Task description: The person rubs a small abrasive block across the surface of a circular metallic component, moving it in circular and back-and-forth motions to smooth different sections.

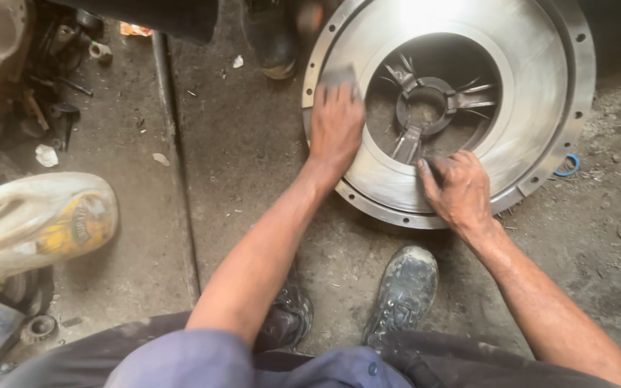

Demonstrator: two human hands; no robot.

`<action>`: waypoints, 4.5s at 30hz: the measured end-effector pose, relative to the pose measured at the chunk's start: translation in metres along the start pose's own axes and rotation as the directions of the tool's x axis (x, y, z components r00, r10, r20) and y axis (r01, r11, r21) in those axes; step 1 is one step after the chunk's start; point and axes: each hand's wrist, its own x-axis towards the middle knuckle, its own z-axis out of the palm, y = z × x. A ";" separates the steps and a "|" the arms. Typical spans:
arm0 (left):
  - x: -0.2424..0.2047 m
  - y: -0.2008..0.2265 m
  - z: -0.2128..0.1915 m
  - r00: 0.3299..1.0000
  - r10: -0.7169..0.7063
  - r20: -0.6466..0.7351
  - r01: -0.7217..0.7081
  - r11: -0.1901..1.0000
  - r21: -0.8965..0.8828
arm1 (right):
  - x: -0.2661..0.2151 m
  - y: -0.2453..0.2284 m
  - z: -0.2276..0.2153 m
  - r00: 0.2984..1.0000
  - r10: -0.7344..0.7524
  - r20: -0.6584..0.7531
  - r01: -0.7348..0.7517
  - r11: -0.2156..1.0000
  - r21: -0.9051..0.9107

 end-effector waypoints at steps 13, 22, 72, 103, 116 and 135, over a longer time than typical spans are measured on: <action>0.024 -0.018 0.003 0.997 0.066 -0.047 -0.070 0.995 -0.073 | 0.003 -0.010 -0.011 1.000 -0.030 -0.001 0.030 0.999 0.010; -0.077 0.048 -0.016 0.987 0.143 0.077 -0.140 0.989 -0.038 | 0.001 0.003 -0.002 0.999 -0.017 0.031 0.016 1.000 0.026; 0.007 0.086 -0.017 0.605 0.796 0.020 -0.732 0.566 -0.379 | -0.036 0.050 -0.030 0.858 0.164 -0.487 -0.115 0.985 0.128; -0.022 0.078 -0.036 0.609 0.790 0.063 -0.715 0.582 -0.388 | -0.037 0.057 -0.029 0.857 0.164 -0.488 -0.049 0.970 0.239; 0.048 0.130 -0.001 0.653 0.757 -0.020 -0.715 0.608 -0.345 | -0.045 0.057 -0.030 0.852 0.185 -0.490 -0.055 0.962 0.269; 0.049 0.152 0.001 0.691 0.721 0.054 -0.662 0.662 -0.351 | -0.050 0.062 -0.003 0.793 0.282 -0.540 -0.128 0.944 0.305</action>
